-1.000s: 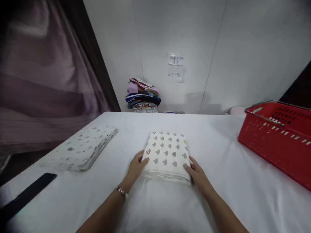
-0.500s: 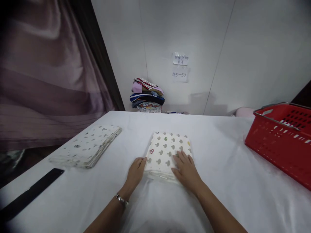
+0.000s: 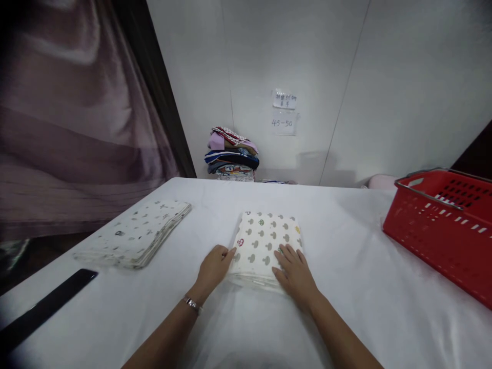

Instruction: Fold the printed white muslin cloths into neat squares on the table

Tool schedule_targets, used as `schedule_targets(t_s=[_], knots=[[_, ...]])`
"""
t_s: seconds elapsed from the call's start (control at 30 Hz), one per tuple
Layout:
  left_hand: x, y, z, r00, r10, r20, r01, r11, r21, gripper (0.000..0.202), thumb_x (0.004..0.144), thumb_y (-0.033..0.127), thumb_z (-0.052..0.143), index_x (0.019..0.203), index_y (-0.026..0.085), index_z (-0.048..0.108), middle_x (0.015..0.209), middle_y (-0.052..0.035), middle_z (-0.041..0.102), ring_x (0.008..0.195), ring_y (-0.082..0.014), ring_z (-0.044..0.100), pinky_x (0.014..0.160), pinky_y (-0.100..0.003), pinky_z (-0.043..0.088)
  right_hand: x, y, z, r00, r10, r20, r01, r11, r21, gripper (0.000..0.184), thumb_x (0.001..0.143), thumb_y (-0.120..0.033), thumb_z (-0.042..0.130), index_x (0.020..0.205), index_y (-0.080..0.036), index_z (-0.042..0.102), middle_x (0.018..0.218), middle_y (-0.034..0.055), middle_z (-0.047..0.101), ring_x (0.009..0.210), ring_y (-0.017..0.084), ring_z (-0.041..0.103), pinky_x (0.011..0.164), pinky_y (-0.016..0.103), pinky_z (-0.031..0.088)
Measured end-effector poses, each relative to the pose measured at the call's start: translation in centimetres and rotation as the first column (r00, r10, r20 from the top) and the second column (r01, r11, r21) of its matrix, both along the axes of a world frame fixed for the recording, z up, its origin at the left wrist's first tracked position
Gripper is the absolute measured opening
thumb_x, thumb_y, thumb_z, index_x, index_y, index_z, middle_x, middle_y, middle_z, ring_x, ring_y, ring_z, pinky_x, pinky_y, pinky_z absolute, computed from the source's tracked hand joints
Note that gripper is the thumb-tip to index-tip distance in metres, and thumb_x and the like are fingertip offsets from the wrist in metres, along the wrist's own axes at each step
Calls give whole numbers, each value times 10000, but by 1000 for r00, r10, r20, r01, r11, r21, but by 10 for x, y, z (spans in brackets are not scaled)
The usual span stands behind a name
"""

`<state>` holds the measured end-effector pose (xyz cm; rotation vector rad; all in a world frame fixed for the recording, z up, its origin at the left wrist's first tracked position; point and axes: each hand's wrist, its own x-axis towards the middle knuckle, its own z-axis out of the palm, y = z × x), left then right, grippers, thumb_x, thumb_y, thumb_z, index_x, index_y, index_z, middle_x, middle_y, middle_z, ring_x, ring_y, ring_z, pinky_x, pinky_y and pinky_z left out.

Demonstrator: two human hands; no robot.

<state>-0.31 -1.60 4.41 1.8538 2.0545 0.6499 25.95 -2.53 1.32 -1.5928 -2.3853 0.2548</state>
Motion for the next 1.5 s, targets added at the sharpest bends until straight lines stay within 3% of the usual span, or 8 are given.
schedule_targets(t_s=[0.17, 0.43, 0.57, 0.77, 0.97, 1.13, 1.3, 1.5], knots=[[5, 5, -6, 1000, -20, 1, 20, 1000, 13, 432, 926, 384, 271, 686, 170, 560, 803, -63, 605, 802, -175, 559, 720, -302, 384, 1, -1, -2, 1000, -5, -19, 5, 1000, 28, 534, 925, -516, 308, 1355, -232, 446, 1460, 48, 332, 1371, 236, 226, 1107, 474, 191], [0, -2, -8, 981, -47, -190, 47, 999, -5, 447, 912, 411, 314, 668, 167, 599, 808, -92, 625, 882, -217, 558, 781, -324, 398, 1, -1, -4, 999, -1, -35, 2, 999, 53, 511, 921, -492, 332, 1339, -231, 464, 1449, 60, 354, 1360, 253, 251, 1093, 501, 207], [0, 3, 3, 992, 9, -124, -6, 1000, 24, 306, 870, 398, 421, 914, 159, 607, 1016, -89, 626, 962, -213, 566, 800, -319, 425, 1, -1, -2, 999, -2, -39, 3, 1000, 29, 508, 919, -487, 331, 1343, -238, 459, 1454, 59, 345, 1365, 253, 239, 1097, 498, 195], [20, 27, 15, 981, -147, -125, 170, 965, 198, 490, 896, 435, 377, 1293, 155, 437, 1465, -120, 318, 1360, -233, 256, 1084, -384, 254, -7, 4, 21, 1000, -25, -18, 23, 993, -115, 539, 900, -485, 358, 1376, -238, 406, 1480, 65, 292, 1384, 247, 179, 1105, 490, 145], [44, 35, -11, 942, -259, -215, 266, 964, 6, 646, 874, 544, 342, 1385, 149, 330, 1507, -128, 218, 1401, -266, 127, 1114, -475, 157, -25, 50, 49, 993, -119, -26, 120, 991, 52, 621, 917, -490, 316, 1441, -162, 266, 1519, 86, 166, 1403, 234, 74, 1117, 448, 97], [42, 30, -21, 938, -262, -227, 264, 964, -22, 649, 877, 553, 296, 1410, 182, 291, 1523, -88, 180, 1408, -243, 94, 1118, -474, 153, -19, 89, 24, 958, -264, 109, 268, 963, -25, 652, 922, -499, 295, 1427, -88, 274, 1506, 141, 190, 1393, 275, 99, 1092, 487, 120], [43, 34, -9, 936, -273, -223, 262, 962, -76, 638, 867, 548, 328, 1390, 183, 329, 1513, -103, 207, 1403, -262, 117, 1113, -506, 130, -14, 96, 4, 958, -255, 133, 258, 966, -12, 660, 918, -520, 270, 1417, -89, 294, 1504, 143, 201, 1390, 278, 103, 1077, 505, 130], [58, 81, 13, 919, -254, -302, 283, 957, 57, 703, 860, 623, 256, 1367, 149, 369, 1508, -127, 216, 1404, -272, 96, 1123, -494, 68, -15, 93, 5, 956, -259, 138, 257, 966, 34, 640, 924, -516, 272, 1405, -96, 314, 1497, 142, 225, 1388, 275, 117, 1071, 500, 150]])
